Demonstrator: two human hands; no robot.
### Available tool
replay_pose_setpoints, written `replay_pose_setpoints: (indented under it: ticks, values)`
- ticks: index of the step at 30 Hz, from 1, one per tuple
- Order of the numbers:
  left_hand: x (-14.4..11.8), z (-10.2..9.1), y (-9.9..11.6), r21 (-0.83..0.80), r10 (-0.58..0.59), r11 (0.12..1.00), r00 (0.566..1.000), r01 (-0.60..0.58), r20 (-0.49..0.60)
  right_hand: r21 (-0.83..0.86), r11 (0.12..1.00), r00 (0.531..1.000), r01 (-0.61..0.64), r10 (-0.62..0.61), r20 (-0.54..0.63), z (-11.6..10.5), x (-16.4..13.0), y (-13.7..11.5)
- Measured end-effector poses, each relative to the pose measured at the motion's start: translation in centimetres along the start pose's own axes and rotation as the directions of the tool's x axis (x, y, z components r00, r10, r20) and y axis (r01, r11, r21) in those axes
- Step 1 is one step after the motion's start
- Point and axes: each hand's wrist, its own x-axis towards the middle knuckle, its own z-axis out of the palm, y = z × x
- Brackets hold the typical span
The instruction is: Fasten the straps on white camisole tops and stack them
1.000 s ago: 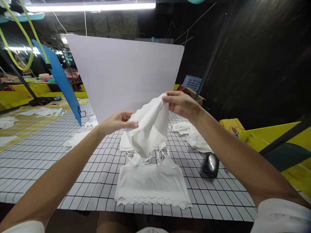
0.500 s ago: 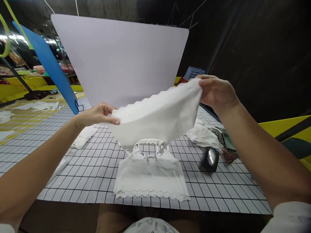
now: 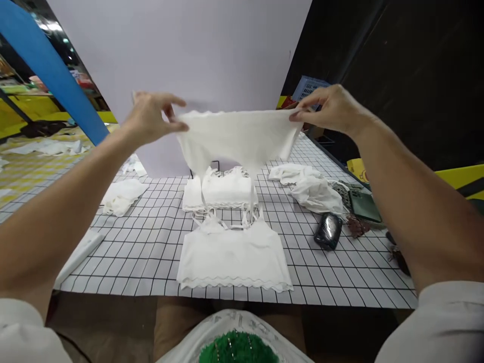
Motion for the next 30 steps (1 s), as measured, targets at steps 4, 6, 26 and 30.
replay_pose_setpoints:
  ticks: [4, 6, 26, 30]
  values:
    - [-2.1, 0.0, 1.0, 0.06, 0.068, 0.996, 0.994, -0.063, -0.081, -0.155, 0.967, 0.979, 0.2, -0.203, -0.004, -0.3, -3.0, -0.2]
    - [-4.5, 1.4, 0.6, 0.032, 0.035, 0.999, 0.997, -0.033, -0.066, -0.105, 0.969, 0.975, 0.222, -0.223, 0.003, 0.7, -5.7, 0.6]
    - [-30.6, 12.9, 2.6, -0.255, 0.136, 0.963, 0.969, -0.081, 0.206, -0.222, 0.903, 0.901, 0.369, -0.289, 0.322, 9.5, -31.7, 1.1]
    - [-31.3, 12.1, 2.4, -0.211, 0.161, 0.972, 0.947, -0.103, 0.278, -0.189, 0.909, 0.877, 0.37, -0.276, 0.393, 9.1, -33.1, 0.3]
